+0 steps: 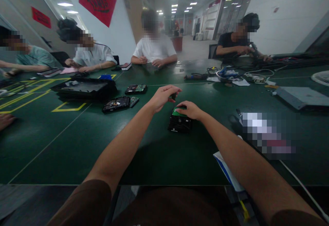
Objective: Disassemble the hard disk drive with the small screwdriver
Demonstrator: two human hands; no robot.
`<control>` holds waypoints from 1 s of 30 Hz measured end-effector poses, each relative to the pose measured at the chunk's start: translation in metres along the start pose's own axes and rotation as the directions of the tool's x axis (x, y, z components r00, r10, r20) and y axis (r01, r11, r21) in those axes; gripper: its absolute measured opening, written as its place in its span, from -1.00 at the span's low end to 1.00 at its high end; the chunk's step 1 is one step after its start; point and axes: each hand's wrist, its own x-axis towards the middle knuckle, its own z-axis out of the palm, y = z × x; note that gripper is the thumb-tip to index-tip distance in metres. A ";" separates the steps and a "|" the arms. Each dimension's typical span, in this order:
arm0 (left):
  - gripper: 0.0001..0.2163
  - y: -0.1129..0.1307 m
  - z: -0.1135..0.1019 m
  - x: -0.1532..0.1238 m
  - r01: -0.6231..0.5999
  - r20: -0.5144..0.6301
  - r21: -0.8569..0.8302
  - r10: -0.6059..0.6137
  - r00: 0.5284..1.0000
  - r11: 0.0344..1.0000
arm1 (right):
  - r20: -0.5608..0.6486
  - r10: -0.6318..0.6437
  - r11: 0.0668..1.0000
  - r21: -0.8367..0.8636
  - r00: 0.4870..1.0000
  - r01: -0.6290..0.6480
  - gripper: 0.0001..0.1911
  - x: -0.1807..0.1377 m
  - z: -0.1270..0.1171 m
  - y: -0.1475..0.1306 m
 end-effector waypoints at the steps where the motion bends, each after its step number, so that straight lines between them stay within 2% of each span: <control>1: -0.78 0.000 0.000 0.000 0.019 -0.006 -0.026 -0.019 1.000 0.999 | -0.002 0.000 1.000 0.000 1.000 0.000 -0.70 0.000 0.000 0.000; 4: -0.79 -0.002 0.001 0.000 0.061 -0.031 -0.134 -0.066 0.997 0.989 | -0.005 -0.001 1.000 -0.002 1.000 0.001 -0.68 -0.001 0.000 0.000; 8: -0.82 -0.005 0.000 0.002 0.055 -0.051 -0.225 -0.069 0.996 0.973 | 0.008 -0.017 1.000 -0.020 1.000 0.017 -0.67 0.000 -0.001 0.000; 15: -0.81 -0.005 -0.004 0.003 0.017 -0.050 -0.094 -0.022 0.998 0.995 | 0.006 -0.005 1.000 -0.014 1.000 0.005 -0.68 0.000 0.000 0.001; 19: -0.80 -0.004 -0.002 0.002 0.081 -0.004 -0.172 -0.083 0.997 0.982 | 0.004 -0.012 1.000 -0.006 1.000 0.012 -0.67 -0.001 -0.001 0.000; 23: -0.84 -0.007 -0.002 0.004 0.103 -0.033 -0.280 -0.117 0.993 0.954 | 0.004 -0.023 1.000 -0.021 1.000 0.023 -0.67 -0.001 -0.001 -0.001; 30: -0.84 -0.008 -0.004 0.004 0.088 -0.010 -0.253 -0.094 0.996 0.963 | 0.003 -0.025 0.999 -0.023 1.000 0.025 -0.70 0.000 0.000 0.001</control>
